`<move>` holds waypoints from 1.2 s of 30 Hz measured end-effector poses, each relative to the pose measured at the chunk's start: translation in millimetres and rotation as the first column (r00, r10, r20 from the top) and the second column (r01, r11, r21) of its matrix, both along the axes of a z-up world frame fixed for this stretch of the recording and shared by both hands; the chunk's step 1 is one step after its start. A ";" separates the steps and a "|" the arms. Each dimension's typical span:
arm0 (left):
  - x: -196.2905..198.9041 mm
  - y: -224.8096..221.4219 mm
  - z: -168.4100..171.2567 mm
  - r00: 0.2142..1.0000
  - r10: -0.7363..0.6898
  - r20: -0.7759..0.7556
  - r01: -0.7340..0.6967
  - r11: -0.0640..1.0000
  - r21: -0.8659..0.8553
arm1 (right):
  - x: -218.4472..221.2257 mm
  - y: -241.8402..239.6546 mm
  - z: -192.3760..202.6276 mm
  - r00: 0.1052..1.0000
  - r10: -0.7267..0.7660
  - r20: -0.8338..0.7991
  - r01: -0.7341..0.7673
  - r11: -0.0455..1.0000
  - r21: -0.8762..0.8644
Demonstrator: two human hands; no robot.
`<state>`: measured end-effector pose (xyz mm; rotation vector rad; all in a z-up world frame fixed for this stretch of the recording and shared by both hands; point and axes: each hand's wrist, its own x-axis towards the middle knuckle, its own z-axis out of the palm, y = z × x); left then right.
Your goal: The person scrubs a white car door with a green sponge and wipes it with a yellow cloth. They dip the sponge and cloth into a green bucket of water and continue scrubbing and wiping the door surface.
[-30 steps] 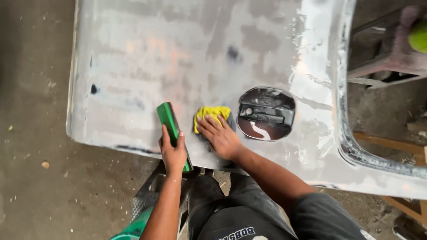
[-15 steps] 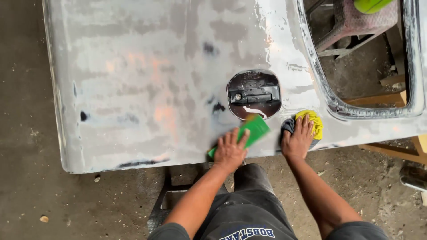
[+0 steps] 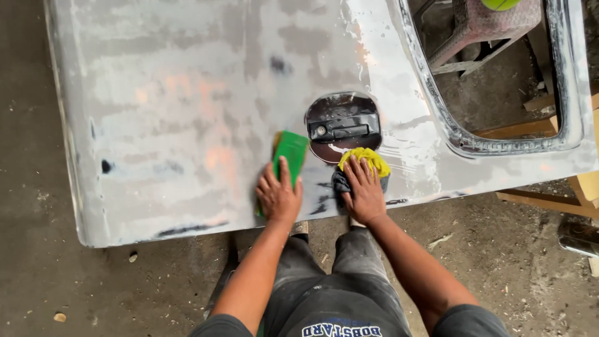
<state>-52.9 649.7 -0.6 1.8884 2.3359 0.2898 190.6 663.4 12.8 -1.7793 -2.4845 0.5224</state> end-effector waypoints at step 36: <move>295.9 7.7 34.5 0.994 0.084 0.077 -0.062 0.966 -0.252 | 234.6 76.8 -10.7 0.973 -0.031 -0.228 0.070 0.984 0.164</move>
